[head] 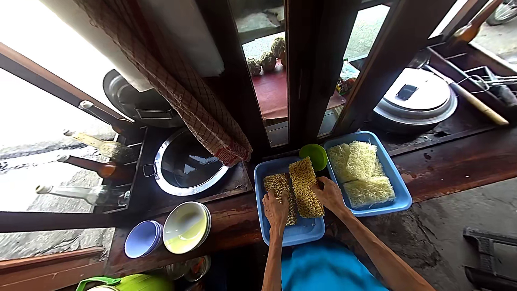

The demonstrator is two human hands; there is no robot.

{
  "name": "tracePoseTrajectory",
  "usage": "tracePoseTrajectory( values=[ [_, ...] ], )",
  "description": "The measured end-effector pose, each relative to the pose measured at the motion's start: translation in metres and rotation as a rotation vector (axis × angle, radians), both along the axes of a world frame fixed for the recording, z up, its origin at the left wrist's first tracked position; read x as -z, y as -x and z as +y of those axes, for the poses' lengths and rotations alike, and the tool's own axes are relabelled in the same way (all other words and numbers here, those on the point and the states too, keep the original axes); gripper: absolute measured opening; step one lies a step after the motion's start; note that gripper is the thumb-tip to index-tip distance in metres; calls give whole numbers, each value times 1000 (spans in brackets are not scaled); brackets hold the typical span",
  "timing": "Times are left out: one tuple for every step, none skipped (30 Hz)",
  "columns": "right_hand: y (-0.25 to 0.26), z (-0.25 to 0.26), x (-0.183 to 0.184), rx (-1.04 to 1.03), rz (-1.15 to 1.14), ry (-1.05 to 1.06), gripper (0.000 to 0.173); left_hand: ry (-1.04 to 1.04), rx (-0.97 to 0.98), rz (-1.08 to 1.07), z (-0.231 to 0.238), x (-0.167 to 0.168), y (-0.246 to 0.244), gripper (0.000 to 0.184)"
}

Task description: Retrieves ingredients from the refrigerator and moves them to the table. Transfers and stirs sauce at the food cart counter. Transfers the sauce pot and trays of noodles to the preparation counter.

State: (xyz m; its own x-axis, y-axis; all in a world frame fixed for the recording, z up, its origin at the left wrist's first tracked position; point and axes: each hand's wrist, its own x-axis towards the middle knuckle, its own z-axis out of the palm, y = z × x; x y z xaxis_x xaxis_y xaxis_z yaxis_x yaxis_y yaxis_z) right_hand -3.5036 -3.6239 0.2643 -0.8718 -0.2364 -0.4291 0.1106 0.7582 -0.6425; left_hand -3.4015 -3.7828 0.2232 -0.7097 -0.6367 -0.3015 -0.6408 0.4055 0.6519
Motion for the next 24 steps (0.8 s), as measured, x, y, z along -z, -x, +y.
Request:
tracePoseTrajectory(
  values=[
    [2, 3, 0, 22, -17, 54, 41, -93, 9, 40, -1, 0, -2, 55],
    [3, 5, 2, 42, -42, 127, 39, -210, 22, 78, -2, 0, -2, 55],
    [5, 6, 5, 56, -85, 213, 36, -338, 42, 109, -3, -1, -2, 55],
    [5, 6, 6, 63, -138, 294, 34, -457, 59, 135, -5, 0, 0, 54],
    [4, 4, 5, 64, -197, 361, 33, -558, 62, 154, -5, -1, 1, 54],
    [2, 1, 5, 53, -249, 408, 32, -626, 45, 165, -5, -1, 3, 52],
    [1, -2, 6, 35, -290, 440, 32, -663, 9, 174, -4, -2, 4, 50],
    [-1, -5, 7, 17, -325, 464, 32, -687, -34, 190, -3, -3, 4, 50],
    [-1, -8, 9, 2, -362, 475, 33, -691, -76, 217, -2, -3, 3, 47],
    [-1, -11, 11, -10, -395, 476, 33, -684, -108, 236, -2, -2, 2, 45],
    [0, -14, 13, -23, -417, 470, 33, -675, -125, 242, -3, -1, 1, 46],
    [0, -16, 15, -39, -436, 459, 31, -664, -135, 239, -3, 0, -1, 46],
    [1, -18, 18, -59, -454, 445, 29, -649, -144, 232, -3, 2, -2, 46],
    [2, -20, 22, -73, -469, 432, 27, -628, -153, 223, -3, 3, -2, 47],
    [2, -22, 26, -83, -476, 410, 26, -601, -161, 216, -2, 6, -2, 48],
    [2, -25, 30, -86, -475, 384, 27, -571, -169, 211, -2, 10, -1, 49],
    [2, -28, 35, -80, -462, 355, 28, -539, -171, 203, -3, 14, 0, 51],
    [1, -30, 39, -71, -443, 326, 28, -513, -174, 197, -2, 17, 0, 52],
    [1, -31, 43, -65, -428, 302, 28, -495, -175, 194, -2, 20, 0, 51],
    [2, -32, 45, -68, -424, 287, 29, -484, -173, 190, -2, 21, 0, 51],
    [2, -33, 47, -76, -429, 276, 29, -477, -172, 185, -3, 23, 0, 50],
    [3, -33, 48, -82, -431, 264, 29, -472, -172, 175, -3, 24, -1, 51],
    [2, -34, 49, -87, -419, 242, 29, -464, -176, 161, -2, 25, -2, 52],
    [1, -36, 49, -92, -399, 209, 29, -452, -180, 145, -2, 26, -1, 53]
  ],
)
